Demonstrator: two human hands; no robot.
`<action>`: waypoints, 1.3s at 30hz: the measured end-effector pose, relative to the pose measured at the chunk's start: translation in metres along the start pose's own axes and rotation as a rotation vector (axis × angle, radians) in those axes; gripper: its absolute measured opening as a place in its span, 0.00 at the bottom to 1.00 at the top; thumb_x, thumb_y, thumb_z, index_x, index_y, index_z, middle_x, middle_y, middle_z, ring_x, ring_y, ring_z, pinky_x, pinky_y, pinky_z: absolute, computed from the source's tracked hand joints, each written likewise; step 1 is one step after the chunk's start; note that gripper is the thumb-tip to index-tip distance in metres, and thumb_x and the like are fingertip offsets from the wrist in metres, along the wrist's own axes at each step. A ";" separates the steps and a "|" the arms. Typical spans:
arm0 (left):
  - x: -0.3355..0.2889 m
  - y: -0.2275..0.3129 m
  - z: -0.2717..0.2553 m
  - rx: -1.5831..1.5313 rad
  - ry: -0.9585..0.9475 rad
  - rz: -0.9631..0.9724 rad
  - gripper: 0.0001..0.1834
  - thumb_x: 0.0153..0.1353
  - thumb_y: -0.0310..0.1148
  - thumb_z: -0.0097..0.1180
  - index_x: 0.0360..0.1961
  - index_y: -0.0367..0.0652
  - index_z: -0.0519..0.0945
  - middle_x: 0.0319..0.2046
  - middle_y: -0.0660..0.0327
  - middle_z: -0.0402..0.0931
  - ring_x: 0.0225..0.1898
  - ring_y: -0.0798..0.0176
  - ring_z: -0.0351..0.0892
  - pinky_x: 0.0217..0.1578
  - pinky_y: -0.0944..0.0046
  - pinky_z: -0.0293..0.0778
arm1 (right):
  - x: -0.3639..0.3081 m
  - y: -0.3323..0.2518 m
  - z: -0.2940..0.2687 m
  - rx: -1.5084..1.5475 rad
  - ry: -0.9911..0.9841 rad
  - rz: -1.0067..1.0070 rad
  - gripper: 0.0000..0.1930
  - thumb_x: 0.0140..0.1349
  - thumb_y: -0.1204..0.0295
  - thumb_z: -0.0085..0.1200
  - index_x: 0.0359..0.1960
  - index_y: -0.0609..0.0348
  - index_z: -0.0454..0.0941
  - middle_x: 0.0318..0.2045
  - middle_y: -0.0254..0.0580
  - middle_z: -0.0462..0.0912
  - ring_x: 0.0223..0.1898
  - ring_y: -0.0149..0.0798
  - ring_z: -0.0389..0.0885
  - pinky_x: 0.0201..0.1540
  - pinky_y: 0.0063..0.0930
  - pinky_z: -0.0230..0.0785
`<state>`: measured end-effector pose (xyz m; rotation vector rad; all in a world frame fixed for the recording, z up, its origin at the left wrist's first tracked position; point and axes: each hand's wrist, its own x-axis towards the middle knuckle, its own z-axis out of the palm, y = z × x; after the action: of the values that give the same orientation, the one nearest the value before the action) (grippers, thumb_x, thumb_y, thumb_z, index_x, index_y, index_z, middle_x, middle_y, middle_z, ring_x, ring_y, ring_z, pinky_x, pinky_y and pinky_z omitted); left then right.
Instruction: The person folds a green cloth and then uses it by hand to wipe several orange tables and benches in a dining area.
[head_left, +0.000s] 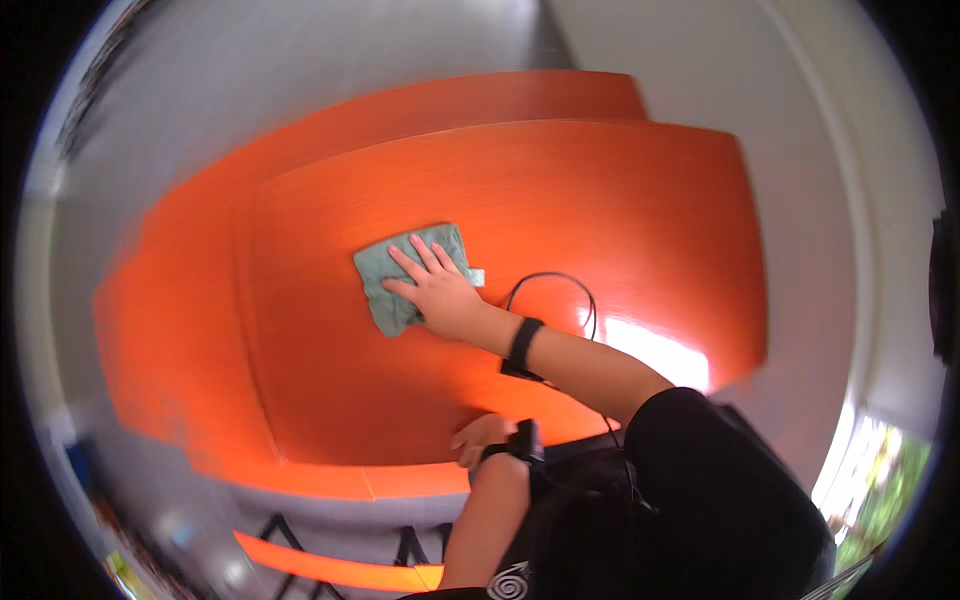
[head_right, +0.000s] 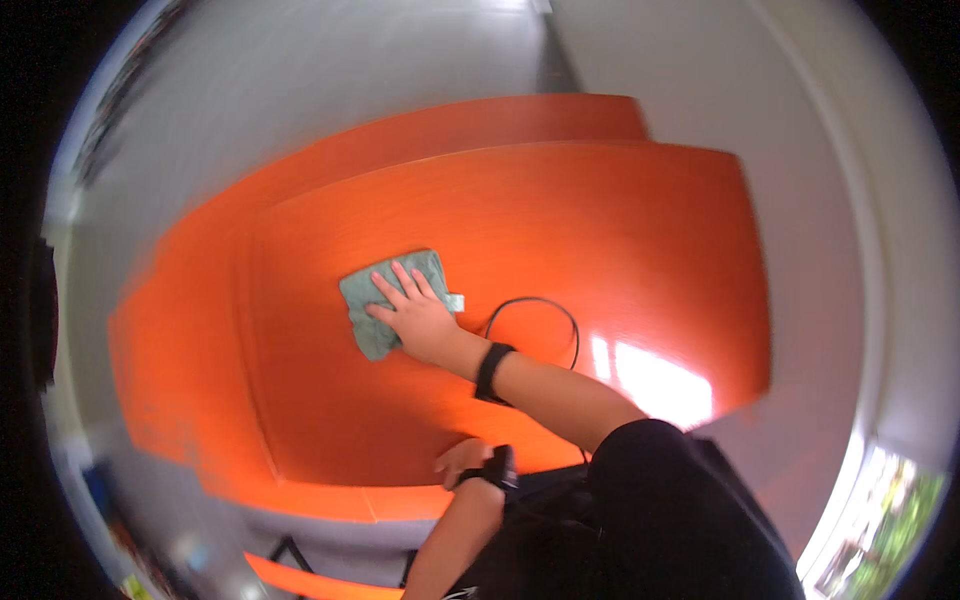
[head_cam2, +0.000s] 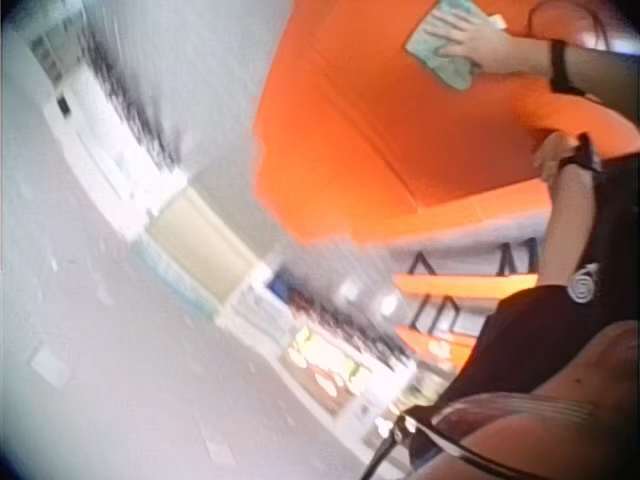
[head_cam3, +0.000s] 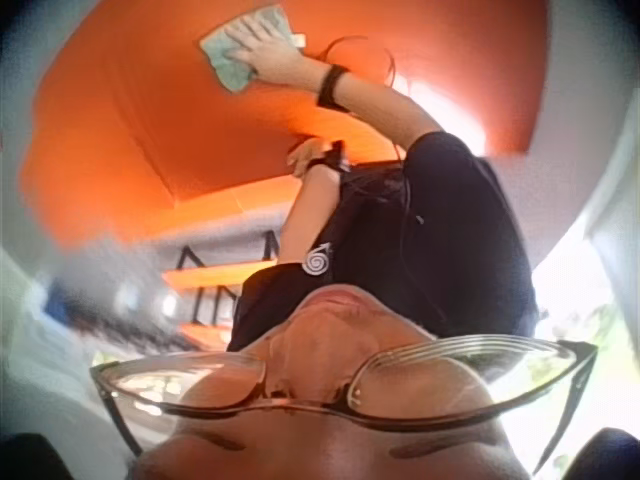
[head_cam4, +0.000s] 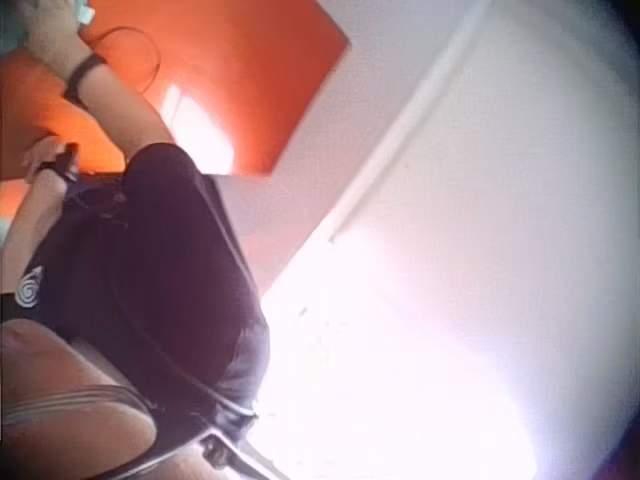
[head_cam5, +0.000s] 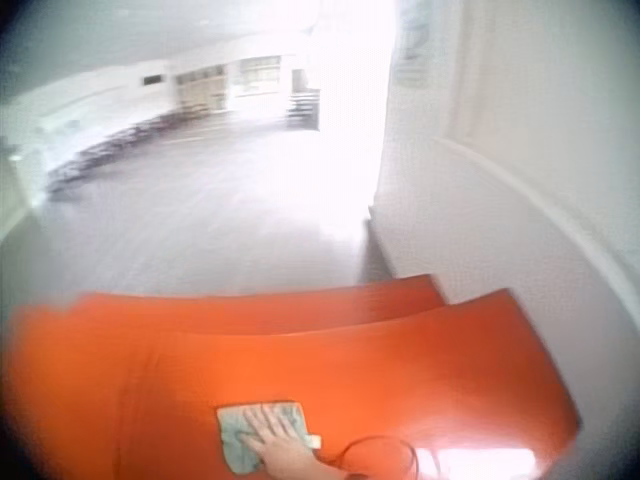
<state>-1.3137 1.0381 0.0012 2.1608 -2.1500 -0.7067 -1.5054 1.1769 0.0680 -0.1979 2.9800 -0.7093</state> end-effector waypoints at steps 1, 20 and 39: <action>0.006 0.005 -0.005 -0.021 -0.021 -0.003 0.31 0.70 0.54 0.32 0.52 0.35 0.70 0.49 0.46 0.73 0.46 0.41 0.76 0.44 0.44 0.72 | -0.042 0.022 -0.020 -0.029 -0.030 0.019 0.35 0.52 0.70 0.63 0.65 0.37 0.68 0.74 0.46 0.50 0.75 0.58 0.40 0.74 0.54 0.38; -0.025 0.041 0.004 -0.011 -0.108 0.074 0.32 0.69 0.54 0.32 0.50 0.34 0.73 0.49 0.45 0.75 0.46 0.40 0.77 0.45 0.44 0.73 | -0.477 0.163 -0.043 -0.226 0.382 1.273 0.37 0.50 0.80 0.56 0.67 0.50 0.65 0.73 0.52 0.52 0.72 0.70 0.46 0.70 0.60 0.47; -0.040 0.054 -0.012 -0.070 0.018 -0.106 0.33 0.68 0.54 0.32 0.49 0.32 0.75 0.48 0.44 0.77 0.47 0.40 0.78 0.46 0.44 0.74 | -0.305 0.413 -0.164 -0.263 0.421 1.341 0.34 0.63 0.64 0.55 0.72 0.39 0.57 0.75 0.50 0.47 0.72 0.70 0.44 0.70 0.63 0.45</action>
<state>-1.3592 1.0699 0.0411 2.2498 -1.9835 -0.7534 -1.2647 1.6585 0.0393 1.8786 2.5780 -0.1526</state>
